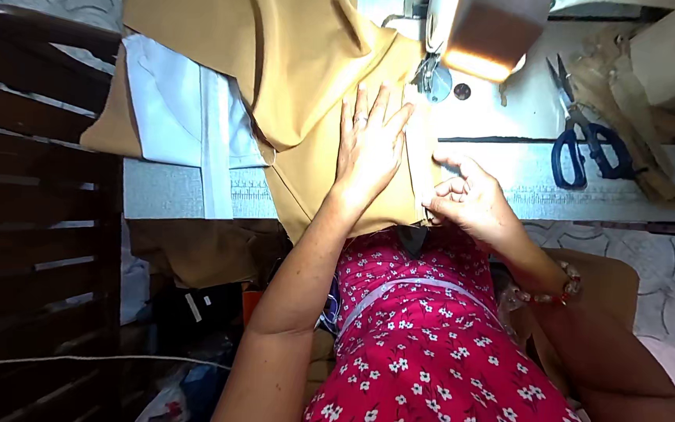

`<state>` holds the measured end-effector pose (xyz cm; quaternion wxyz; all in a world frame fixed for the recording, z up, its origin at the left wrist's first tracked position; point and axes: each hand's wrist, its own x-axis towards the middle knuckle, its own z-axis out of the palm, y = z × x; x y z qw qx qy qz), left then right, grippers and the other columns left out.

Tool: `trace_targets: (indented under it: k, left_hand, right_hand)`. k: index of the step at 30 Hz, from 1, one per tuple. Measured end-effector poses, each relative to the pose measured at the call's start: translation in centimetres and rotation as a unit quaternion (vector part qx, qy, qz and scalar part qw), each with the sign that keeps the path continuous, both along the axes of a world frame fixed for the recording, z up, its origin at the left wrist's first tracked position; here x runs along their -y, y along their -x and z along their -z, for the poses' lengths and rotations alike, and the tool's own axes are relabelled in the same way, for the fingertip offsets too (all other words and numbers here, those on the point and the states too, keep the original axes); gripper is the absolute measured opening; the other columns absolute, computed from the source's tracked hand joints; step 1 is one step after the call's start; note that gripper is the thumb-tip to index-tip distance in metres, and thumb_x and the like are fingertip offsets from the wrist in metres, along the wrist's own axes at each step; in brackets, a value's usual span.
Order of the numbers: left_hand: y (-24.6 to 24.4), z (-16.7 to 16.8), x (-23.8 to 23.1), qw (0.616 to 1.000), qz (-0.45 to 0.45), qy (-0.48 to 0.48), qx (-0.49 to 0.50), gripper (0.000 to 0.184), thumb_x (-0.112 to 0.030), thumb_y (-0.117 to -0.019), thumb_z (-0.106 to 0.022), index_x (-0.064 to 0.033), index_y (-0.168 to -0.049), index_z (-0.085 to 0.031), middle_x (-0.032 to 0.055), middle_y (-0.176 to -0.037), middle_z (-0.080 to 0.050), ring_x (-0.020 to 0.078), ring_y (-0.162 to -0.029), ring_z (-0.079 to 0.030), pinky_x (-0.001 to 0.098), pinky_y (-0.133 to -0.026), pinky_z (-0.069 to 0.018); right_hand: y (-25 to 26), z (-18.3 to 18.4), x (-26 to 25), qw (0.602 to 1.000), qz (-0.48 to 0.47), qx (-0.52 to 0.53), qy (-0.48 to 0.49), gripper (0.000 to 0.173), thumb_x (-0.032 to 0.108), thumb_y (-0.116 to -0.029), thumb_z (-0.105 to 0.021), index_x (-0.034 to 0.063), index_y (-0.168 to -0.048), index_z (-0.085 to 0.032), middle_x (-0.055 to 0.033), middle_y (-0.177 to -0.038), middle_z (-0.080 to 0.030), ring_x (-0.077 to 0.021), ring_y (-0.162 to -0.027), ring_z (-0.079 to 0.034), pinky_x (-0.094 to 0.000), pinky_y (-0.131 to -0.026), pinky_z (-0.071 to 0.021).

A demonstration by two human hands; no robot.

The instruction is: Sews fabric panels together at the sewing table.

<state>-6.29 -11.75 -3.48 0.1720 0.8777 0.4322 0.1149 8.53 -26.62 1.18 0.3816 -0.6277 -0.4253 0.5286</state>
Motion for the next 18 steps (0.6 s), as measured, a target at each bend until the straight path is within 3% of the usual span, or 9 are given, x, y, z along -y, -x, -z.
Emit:
trace_targets:
  k: [2,6,9,14,18]
  left_hand:
    - [0.0,-0.1,0.0,1.000,-0.002,0.004,-0.002,0.046,-0.023,-0.1083,-0.036,-0.0269,-0.151,-0.054,0.0183,-0.165,-0.033,0.0438,-0.156,-0.018,0.0627,-0.125,-0.0053]
    - [-0.1,-0.3,-0.2,1.000,-0.003,0.012,-0.009,0.046,-0.025,-0.1091,-0.035,-0.0277,-0.152,-0.052,0.0172,-0.166,-0.031,0.0428,-0.157,-0.016,0.0630,-0.124,-0.0048]
    - [-0.1,-0.2,-0.2,1.000,-0.003,0.009,-0.001,0.047,-0.024,-0.1089,-0.035,-0.0270,-0.152,-0.052,0.0174,-0.166,-0.032,0.0432,-0.156,-0.017,0.0633,-0.124,-0.0051]
    - [0.0,-0.1,-0.3,1.000,-0.004,0.002,0.000,0.047,-0.024,-0.1087,-0.035,-0.0276,-0.152,-0.053,0.0170,-0.165,-0.034,0.0429,-0.156,-0.018,0.0627,-0.125,-0.0050]
    - [-0.1,-0.1,-0.3,1.000,-0.006,0.003,-0.002,0.047,-0.024,-0.1088,-0.035,-0.0282,-0.152,-0.052,0.0164,-0.166,-0.033,0.0422,-0.157,-0.017,0.0629,-0.125,-0.0047]
  right_hand:
    - [0.2,0.1,-0.3,1.000,0.028,0.013,-0.001,0.064,-0.008,-0.0895,-0.069,0.0078,-0.147,-0.045,-0.0070,-0.083,-0.066,-0.0077,-0.058,-0.062,-0.0204,-0.056,-0.0550]
    - [-0.4,0.3,0.7,0.999,0.033,-0.018,-0.015,0.060,-0.011,-0.0893,-0.067,0.0107,-0.141,-0.049,-0.0092,-0.082,-0.066,-0.0112,-0.054,-0.063,-0.0222,-0.050,-0.0567]
    - [-0.2,0.5,-0.1,0.996,0.067,-0.051,0.000,0.058,-0.014,-0.0881,-0.065,0.0043,-0.140,-0.048,-0.0044,-0.084,-0.068,-0.0055,-0.060,-0.065,-0.0190,-0.059,-0.0575]
    - [-0.8,0.2,0.5,0.996,0.049,-0.076,0.006,0.061,-0.017,-0.0883,-0.063,0.0103,-0.140,-0.048,-0.0089,-0.080,-0.067,-0.0110,-0.053,-0.064,-0.0215,-0.051,-0.0568]
    - [-0.7,0.6,-0.1,0.997,0.057,-0.060,0.004,0.063,-0.015,-0.0879,-0.065,0.0096,-0.144,-0.047,-0.0065,-0.085,-0.069,-0.0089,-0.058,-0.066,-0.0207,-0.055,-0.0579]
